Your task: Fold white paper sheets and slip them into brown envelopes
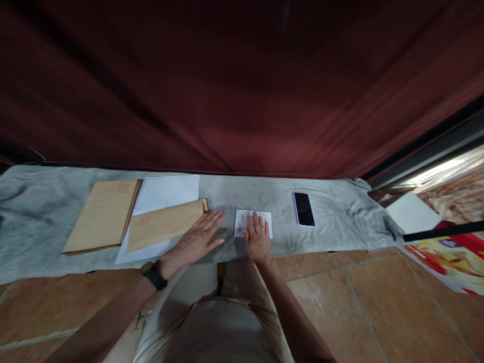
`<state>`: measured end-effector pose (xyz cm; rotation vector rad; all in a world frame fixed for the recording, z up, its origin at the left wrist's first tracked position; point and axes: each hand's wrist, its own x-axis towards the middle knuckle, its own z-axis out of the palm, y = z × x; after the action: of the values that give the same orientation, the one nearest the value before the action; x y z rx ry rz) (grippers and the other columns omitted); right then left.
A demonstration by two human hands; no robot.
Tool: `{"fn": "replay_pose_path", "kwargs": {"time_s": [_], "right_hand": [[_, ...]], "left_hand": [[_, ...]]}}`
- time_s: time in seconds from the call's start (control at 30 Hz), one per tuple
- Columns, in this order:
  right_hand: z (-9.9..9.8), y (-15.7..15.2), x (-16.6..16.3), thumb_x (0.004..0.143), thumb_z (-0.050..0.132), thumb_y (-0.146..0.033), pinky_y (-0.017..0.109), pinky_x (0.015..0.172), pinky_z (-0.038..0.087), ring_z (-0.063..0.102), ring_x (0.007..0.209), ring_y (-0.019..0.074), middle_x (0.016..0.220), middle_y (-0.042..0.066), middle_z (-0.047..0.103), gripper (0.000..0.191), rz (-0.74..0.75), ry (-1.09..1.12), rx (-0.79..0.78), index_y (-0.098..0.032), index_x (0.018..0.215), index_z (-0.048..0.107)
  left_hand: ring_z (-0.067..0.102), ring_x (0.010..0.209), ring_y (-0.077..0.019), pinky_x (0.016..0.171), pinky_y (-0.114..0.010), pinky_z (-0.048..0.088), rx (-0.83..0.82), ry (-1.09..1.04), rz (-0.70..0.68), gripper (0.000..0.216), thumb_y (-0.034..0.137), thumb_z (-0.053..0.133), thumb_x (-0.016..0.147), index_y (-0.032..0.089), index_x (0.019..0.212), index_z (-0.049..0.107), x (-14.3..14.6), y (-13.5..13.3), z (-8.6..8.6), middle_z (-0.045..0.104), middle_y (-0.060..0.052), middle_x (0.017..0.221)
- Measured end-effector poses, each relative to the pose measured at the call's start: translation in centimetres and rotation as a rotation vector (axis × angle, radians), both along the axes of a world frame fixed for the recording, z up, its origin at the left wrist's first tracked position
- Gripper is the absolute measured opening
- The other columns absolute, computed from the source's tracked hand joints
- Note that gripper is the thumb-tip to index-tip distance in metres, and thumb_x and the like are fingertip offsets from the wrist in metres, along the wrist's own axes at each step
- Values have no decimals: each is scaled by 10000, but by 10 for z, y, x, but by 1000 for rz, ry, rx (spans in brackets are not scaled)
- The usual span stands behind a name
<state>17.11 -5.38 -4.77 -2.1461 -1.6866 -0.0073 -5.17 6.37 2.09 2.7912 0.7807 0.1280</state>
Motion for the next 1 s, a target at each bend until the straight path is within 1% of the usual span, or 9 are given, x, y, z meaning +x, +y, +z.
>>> {"fn": "replay_pose_path", "kwargs": {"time_s": [0.07,0.13,0.2,0.3,0.6,0.77,0.83,0.93,1.0], "right_hand": [[-2,3,-8,1051,370,-336,513,1221,206,283,1510,284,1629,111,331,521,30,-16,-24,-207,1556,375],[-5,1,-9,1052,375,-332,502,1221,211,294,1507,275,1625,110,339,515,30,-25,-37,-209,1552,381],[-7,-4,-4,1051,383,-334,503,1218,218,307,1502,279,1619,122,347,518,17,-29,-40,-201,1552,382],[-9,-13,9,1049,386,-337,520,1210,226,332,1489,296,1609,138,360,522,-15,-30,-21,-196,1552,382],[-16,-32,36,1058,356,-425,527,1187,257,413,1432,331,1564,185,423,585,-117,-117,35,-114,1554,364],[-16,-36,43,1056,354,-413,529,1166,282,441,1405,340,1542,201,452,586,-144,-152,34,-93,1547,369],[-13,-36,42,1054,361,-392,540,1167,275,411,1426,343,1562,199,424,578,-115,-158,37,-101,1553,357],[-9,-37,36,1047,387,-379,557,1184,244,354,1465,333,1598,155,381,555,24,-166,28,-164,1558,359],[-7,-38,32,1043,410,-383,556,1193,229,355,1466,320,1595,135,394,538,106,-162,6,-198,1547,385]], "left_hand": [[321,1502,-262,1218,-444,302,14,-50,-68,634,480,402,1015,132,1541,348,29,-27,-16,381,-166,1600],[363,1481,-271,1205,-441,335,44,-78,-106,629,486,414,1013,107,1514,385,48,-46,-32,415,-187,1574],[381,1470,-288,1192,-451,358,72,-89,-101,635,498,425,1009,88,1493,411,57,-55,-44,431,-207,1558],[380,1469,-298,1183,-463,371,103,-94,-81,640,515,429,1006,93,1487,421,56,-58,-53,436,-212,1552],[338,1492,-286,1225,-456,294,174,-61,-45,646,472,466,1001,90,1516,389,42,-65,-57,406,-191,1577],[342,1492,-277,1228,-438,288,185,-48,-27,619,424,506,986,95,1502,415,43,-67,-58,416,-175,1576],[361,1482,-281,1220,-446,301,181,-41,-22,602,411,512,982,98,1490,432,45,-67,-56,433,-176,1565],[417,1448,-288,1197,-452,338,166,-32,-5,541,381,505,987,92,1445,482,49,-65,-53,478,-186,1531],[461,1416,-280,1181,-440,360,156,-33,10,475,334,496,991,101,1404,519,53,-62,-50,515,-179,1501]]}}
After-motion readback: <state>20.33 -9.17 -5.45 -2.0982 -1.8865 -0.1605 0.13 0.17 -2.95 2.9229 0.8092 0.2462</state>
